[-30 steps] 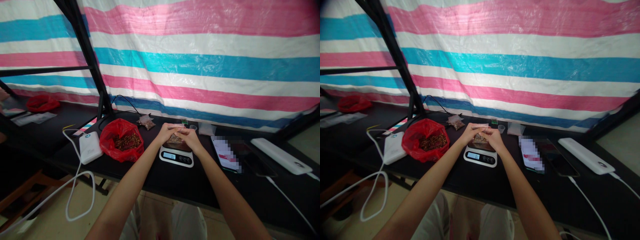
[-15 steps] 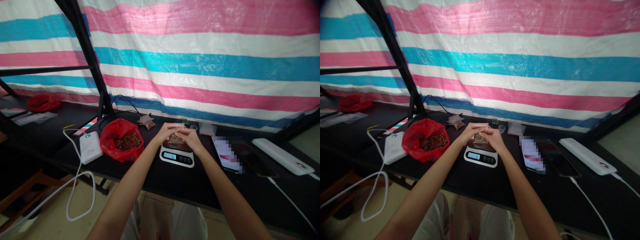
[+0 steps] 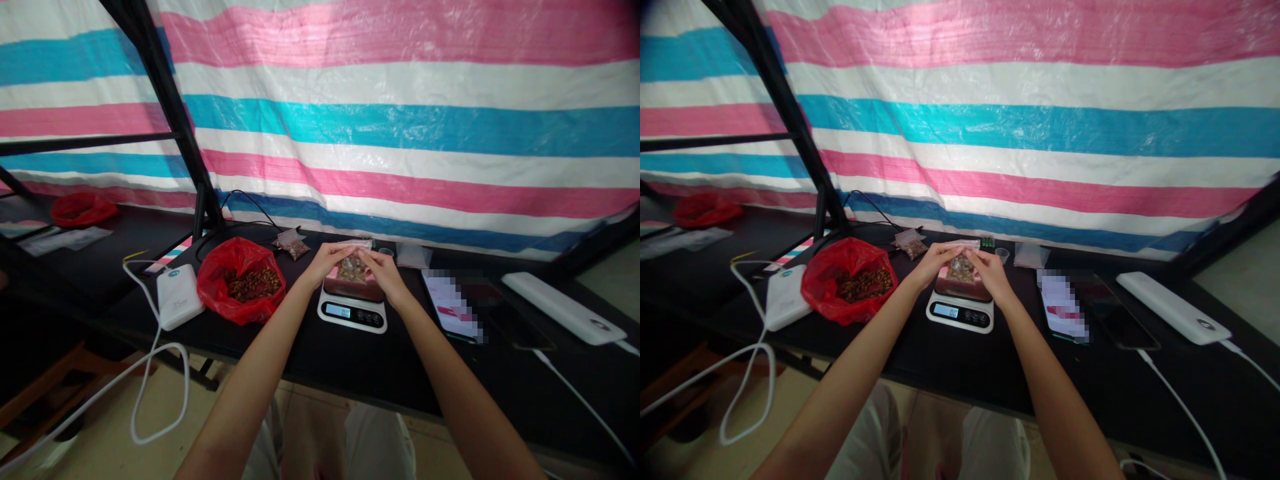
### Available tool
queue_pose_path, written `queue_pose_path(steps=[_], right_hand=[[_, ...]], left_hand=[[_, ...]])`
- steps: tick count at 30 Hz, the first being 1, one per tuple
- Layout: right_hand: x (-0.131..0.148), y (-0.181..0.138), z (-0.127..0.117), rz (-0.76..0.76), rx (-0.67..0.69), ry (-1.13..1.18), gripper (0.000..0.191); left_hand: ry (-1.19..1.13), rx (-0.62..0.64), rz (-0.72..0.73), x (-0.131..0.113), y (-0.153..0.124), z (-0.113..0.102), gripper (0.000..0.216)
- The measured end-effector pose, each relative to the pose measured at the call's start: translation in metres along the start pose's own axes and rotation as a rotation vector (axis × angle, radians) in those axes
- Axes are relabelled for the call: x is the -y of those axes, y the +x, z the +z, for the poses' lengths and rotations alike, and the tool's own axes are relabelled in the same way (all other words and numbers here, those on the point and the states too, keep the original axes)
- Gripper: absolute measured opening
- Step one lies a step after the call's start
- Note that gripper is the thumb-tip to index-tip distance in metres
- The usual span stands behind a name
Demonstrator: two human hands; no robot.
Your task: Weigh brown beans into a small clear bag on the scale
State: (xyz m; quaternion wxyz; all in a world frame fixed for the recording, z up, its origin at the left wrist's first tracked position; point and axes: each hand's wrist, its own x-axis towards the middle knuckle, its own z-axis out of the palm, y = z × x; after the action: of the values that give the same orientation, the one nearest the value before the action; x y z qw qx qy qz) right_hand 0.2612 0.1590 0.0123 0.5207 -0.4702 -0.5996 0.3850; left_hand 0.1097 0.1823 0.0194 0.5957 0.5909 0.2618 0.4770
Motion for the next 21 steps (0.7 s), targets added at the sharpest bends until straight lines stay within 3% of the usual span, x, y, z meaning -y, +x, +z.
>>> queue_pose_path(steps=[21], right_hand=[[-0.0057,0.0035,-0.0009,-0.101,-0.035,-0.070,0.032]], left_hand=[[0.067,0.020,0.070,0.0082,0.0064,-0.0028,0.043]])
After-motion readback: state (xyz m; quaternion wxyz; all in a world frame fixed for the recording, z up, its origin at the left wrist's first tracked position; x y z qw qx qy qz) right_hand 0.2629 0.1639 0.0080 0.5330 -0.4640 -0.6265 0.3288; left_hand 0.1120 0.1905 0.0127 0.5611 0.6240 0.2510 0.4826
